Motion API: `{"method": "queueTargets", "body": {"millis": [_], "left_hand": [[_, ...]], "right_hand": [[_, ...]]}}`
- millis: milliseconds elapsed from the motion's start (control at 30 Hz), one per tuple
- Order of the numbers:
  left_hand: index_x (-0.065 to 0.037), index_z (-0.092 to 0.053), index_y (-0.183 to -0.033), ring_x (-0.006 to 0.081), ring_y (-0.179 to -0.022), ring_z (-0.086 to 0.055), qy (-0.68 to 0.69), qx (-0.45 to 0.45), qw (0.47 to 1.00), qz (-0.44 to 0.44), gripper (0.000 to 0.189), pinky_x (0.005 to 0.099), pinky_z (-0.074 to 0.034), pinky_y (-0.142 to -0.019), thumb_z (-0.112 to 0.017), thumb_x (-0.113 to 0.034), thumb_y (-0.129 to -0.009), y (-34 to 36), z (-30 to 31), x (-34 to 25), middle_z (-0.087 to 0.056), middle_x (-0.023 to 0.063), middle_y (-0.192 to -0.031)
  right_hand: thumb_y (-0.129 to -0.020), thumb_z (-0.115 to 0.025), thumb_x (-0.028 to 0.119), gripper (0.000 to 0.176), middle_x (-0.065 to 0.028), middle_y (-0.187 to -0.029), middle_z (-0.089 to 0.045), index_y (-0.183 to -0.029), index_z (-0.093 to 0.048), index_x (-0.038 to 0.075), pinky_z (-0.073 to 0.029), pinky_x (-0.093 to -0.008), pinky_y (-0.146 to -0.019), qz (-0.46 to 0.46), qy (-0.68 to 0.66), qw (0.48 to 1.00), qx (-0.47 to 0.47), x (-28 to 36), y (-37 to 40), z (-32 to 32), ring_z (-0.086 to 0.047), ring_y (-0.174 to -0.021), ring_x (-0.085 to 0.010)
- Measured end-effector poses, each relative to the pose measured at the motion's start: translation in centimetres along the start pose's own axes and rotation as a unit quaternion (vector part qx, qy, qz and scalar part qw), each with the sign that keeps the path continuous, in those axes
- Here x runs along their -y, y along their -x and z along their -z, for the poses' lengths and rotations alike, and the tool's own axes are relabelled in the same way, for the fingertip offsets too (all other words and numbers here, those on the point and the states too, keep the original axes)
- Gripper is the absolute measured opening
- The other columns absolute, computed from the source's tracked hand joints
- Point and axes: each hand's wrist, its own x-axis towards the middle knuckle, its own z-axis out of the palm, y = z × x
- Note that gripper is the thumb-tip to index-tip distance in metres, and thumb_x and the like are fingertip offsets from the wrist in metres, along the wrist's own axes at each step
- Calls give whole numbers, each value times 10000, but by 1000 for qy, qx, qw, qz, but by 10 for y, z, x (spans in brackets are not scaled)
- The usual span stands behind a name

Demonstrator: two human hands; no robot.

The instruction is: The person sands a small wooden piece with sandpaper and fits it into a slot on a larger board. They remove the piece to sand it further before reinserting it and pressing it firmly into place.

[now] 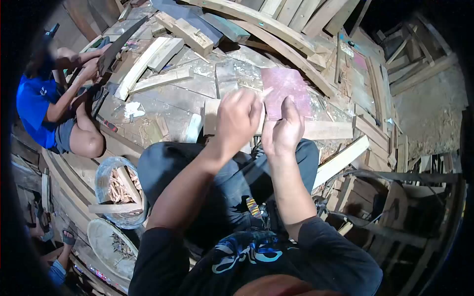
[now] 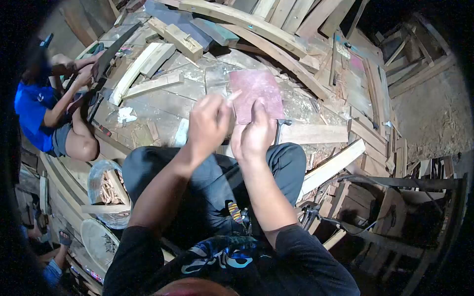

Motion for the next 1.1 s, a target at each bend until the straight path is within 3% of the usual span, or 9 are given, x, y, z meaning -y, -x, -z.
{"method": "queueTargets", "body": {"millis": [367,500,533,633,667,900,933,1033,1100], "left_hand": [[-8,-534,-779,425,-732,-563,25,4,999,46,123,497,-433,-680,-599,-74,-860,5,-4,0,-559,195,-744],[-4,-545,-791,431,-732,-563,8,14,1000,-11,118,506,-433,-661,-595,-77,-869,9,-5,2,-560,205,-741],[-6,-547,-785,427,-731,-565,2,1,1000,14,117,503,-438,-667,-593,-75,-868,3,-5,4,-566,201,-742],[-8,-548,-784,425,-736,-565,25,32,998,40,117,499,-438,-682,-592,-71,-872,9,-5,-4,-571,194,-745],[-7,-552,-793,423,-744,-566,18,24,1000,-6,116,497,-438,-676,-594,-73,-878,15,-7,-4,-573,196,-749],[18,-522,-778,425,-695,-527,37,9,998,53,182,464,-417,-625,-571,-85,-920,8,-3,-1,-520,212,-730],[19,-518,-775,429,-702,-525,31,15,999,23,178,462,-417,-624,-569,-77,-916,13,-4,-2,-514,219,-733],[21,-517,-776,432,-711,-527,7,2,1000,-14,172,471,-420,-630,-569,-72,-911,5,-4,3,-513,225,-741],[18,-524,-788,436,-721,-531,24,-2,999,23,154,485,-422,-643,-573,-72,-903,7,-7,2,-524,222,-751]], "right_hand": [[-1009,-473,83,309,-134,-1262,-574,-1301,-488,-15,-446,-391,-1028,-11,-7,1000,-3,-2,4,-2,-563,-1179,-239],[-1004,-483,73,300,-137,-1256,-578,-1292,-489,-13,-453,-387,-1017,8,6,999,43,2,4,4,-574,-1158,-239],[-1008,-479,91,277,-130,-1206,-602,-1263,-510,-13,-465,-378,-981,39,8,999,-13,0,10,-12,-591,-1119,-232],[-1007,-475,92,289,-130,-1203,-604,-1274,-510,-16,-465,-379,-973,14,1,1000,9,0,0,3,-594,-1109,-233],[-1007,-473,86,306,-131,-1233,-590,-1294,-500,-17,-459,-382,-991,-7,8,999,40,4,-5,12,-583,-1133,-237],[-1018,-466,128,319,-157,-1224,-608,-1269,-513,-63,-469,-408,-1003,33,13,999,15,-5,5,-4,-598,-1146,-268],[-1015,-473,128,329,-163,-1229,-605,-1285,-502,-57,-468,-415,-1007,-2,11,999,-36,-3,1,-1,-596,-1154,-270],[-1013,-475,123,309,-161,-1208,-611,-1262,-517,-55,-475,-409,-991,22,17,1000,-5,-2,5,-1,-604,-1123,-265],[-1012,-472,98,288,-145,-1207,-605,-1265,-517,-33,-472,-395,-991,9,15,1000,-16,-2,6,-1,-596,-1125,-251]]}}
